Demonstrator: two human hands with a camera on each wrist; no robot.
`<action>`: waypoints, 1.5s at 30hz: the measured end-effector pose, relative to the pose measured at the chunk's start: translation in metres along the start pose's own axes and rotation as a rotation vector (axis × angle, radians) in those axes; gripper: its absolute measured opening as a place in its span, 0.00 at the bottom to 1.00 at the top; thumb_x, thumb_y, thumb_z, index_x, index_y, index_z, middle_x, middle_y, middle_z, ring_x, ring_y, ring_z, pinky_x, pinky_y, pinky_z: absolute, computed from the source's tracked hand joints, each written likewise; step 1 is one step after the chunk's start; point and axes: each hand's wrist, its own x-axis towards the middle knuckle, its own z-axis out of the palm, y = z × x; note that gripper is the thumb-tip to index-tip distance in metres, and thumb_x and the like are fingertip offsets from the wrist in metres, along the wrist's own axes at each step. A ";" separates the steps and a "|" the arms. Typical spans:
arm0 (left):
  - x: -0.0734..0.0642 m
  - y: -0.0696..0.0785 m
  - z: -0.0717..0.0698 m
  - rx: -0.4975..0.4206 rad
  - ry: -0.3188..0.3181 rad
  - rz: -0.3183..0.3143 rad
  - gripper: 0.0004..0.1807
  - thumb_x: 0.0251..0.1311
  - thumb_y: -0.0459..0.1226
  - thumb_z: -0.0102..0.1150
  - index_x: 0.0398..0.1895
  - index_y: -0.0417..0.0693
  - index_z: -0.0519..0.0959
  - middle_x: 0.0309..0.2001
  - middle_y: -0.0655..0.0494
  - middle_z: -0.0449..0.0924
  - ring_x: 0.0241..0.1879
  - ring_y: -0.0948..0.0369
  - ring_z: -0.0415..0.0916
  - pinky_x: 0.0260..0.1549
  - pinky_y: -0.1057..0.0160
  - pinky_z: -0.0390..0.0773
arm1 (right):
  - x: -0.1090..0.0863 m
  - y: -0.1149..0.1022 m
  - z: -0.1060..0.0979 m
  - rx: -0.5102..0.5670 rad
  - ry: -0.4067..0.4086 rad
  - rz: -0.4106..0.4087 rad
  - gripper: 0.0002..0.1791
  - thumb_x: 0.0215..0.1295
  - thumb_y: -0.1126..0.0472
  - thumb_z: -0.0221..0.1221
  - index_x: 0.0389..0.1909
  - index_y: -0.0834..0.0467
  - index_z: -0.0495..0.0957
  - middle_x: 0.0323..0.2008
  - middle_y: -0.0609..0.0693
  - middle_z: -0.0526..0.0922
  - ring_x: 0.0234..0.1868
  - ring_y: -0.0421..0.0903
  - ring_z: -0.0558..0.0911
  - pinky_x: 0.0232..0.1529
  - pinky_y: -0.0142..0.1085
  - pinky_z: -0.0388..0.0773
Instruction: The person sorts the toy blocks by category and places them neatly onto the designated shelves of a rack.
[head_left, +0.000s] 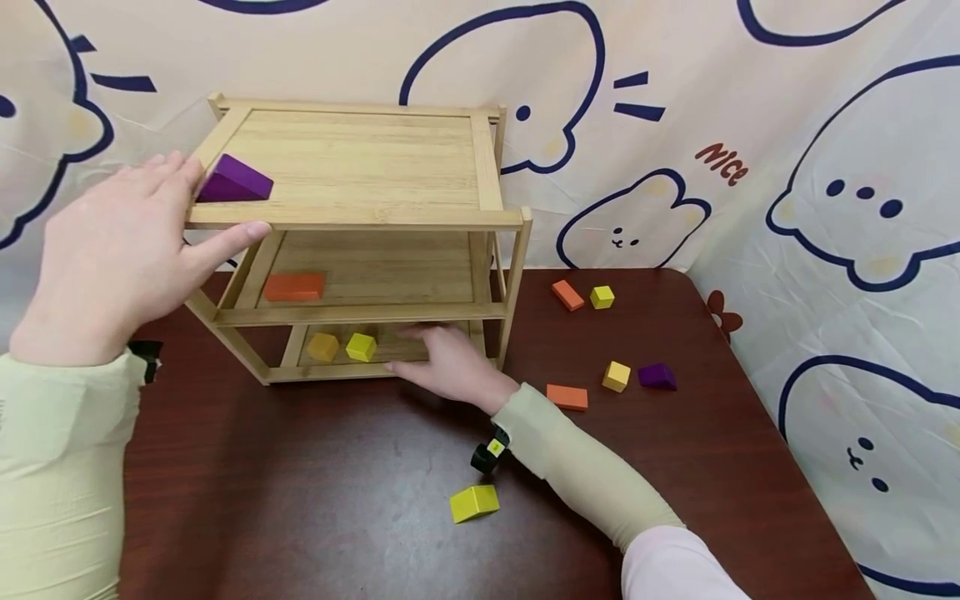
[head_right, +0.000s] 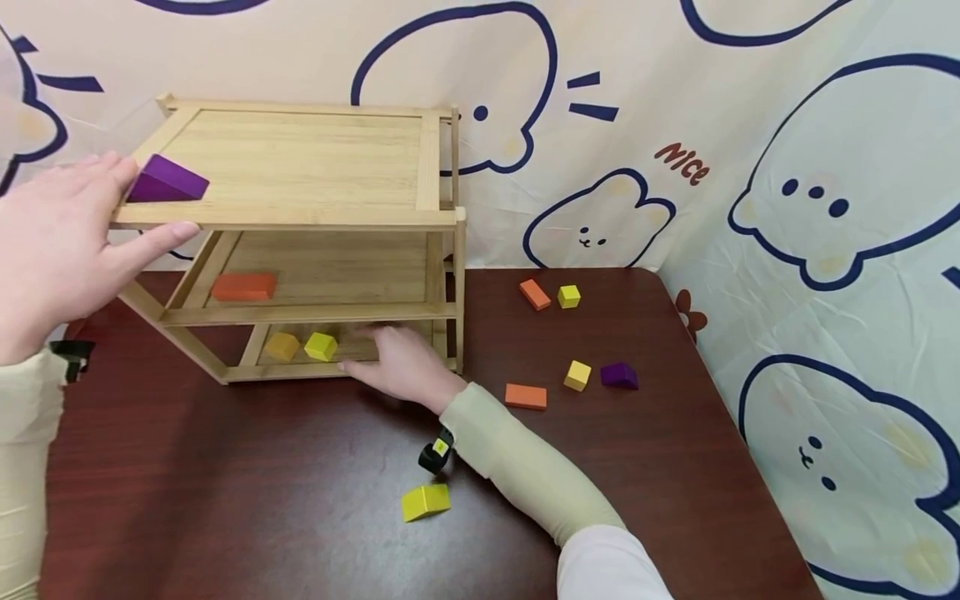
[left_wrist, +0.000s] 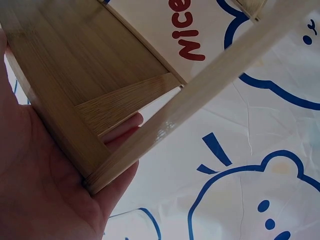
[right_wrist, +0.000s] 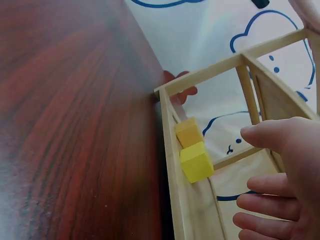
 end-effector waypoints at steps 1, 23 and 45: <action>0.000 0.000 0.000 0.000 0.001 0.000 0.51 0.66 0.67 0.51 0.74 0.33 0.62 0.71 0.27 0.61 0.65 0.29 0.61 0.62 0.29 0.60 | -0.002 0.000 -0.001 -0.002 0.003 -0.012 0.33 0.69 0.40 0.62 0.65 0.59 0.78 0.44 0.52 0.88 0.36 0.40 0.83 0.55 0.34 0.78; -0.001 -0.003 0.002 -0.008 0.004 0.009 0.50 0.67 0.66 0.52 0.74 0.32 0.62 0.71 0.27 0.60 0.67 0.29 0.59 0.65 0.31 0.57 | -0.054 -0.012 -0.022 -0.015 -0.040 -0.138 0.34 0.69 0.35 0.59 0.67 0.53 0.77 0.62 0.44 0.79 0.64 0.38 0.75 0.63 0.36 0.73; -0.001 -0.002 0.001 -0.003 0.007 0.011 0.53 0.66 0.67 0.52 0.74 0.30 0.61 0.72 0.27 0.58 0.70 0.31 0.57 0.68 0.33 0.55 | -0.099 -0.006 -0.031 0.022 -0.325 -0.274 0.38 0.70 0.36 0.60 0.72 0.55 0.71 0.72 0.45 0.70 0.71 0.36 0.66 0.69 0.34 0.66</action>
